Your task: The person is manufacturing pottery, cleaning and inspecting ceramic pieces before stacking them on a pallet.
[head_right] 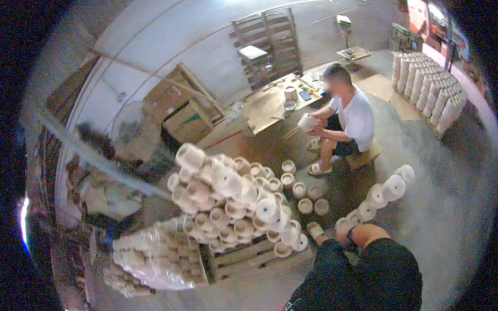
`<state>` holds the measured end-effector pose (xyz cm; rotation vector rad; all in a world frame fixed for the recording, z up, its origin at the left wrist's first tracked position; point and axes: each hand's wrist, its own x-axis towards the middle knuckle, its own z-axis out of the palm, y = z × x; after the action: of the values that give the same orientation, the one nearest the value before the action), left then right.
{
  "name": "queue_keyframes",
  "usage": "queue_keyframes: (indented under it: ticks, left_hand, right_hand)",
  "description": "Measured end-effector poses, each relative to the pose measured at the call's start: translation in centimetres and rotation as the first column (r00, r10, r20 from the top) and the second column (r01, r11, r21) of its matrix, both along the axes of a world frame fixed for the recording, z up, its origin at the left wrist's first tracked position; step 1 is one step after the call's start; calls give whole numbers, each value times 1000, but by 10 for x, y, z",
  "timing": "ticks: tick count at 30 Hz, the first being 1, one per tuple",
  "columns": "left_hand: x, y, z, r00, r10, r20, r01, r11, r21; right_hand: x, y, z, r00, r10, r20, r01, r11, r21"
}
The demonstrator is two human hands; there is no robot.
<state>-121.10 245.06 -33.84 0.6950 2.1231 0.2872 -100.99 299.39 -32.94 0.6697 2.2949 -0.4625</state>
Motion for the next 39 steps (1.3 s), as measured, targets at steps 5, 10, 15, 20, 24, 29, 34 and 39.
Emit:
queue_keyframes:
  ticks: [5, 10, 15, 20, 24, 29, 34, 39]
  left_hand:
    - [85, -114, 28, 893, 437, 110, -433, 900, -56]
    - [211, -201, 34, 337, 927, 166, -917, 363, -165]
    - [290, -192, 27, -205, 940, 272, -977, -182, -108]
    - [268, -190, 37, -358, 823, 441, -906, -421, 48]
    - [291, -221, 34, -452, 843, 292, -844, -510, 166]
    - [373, -245, 11, -751, 642, 154, -659, -721, -214]
    - [428, -270, 3, -845, 400, 353, -427, -904, 3]
    - [449, -301, 1, -918, -210, 337, 139, -965, -224]
  right_hand:
    - [-36, -62, 9, 656, 754, -21, -754, 656, 26]
    - [-152, -112, -14, 661, 727, -186, -748, 659, -81]
    - [-298, -187, -55, 247, 966, -82, -955, 228, -192]
    - [-376, -350, -72, 101, 990, 100, -932, 129, -340]
    - [-397, -500, -40, 411, 899, 152, -775, 432, -462]
    - [-412, -674, -45, 233, 970, 65, -884, 239, -401]
    - [-444, -829, -112, -143, 989, 25, -945, -129, -300]
    - [-456, -1004, -150, -773, 635, -14, -625, -764, -159]
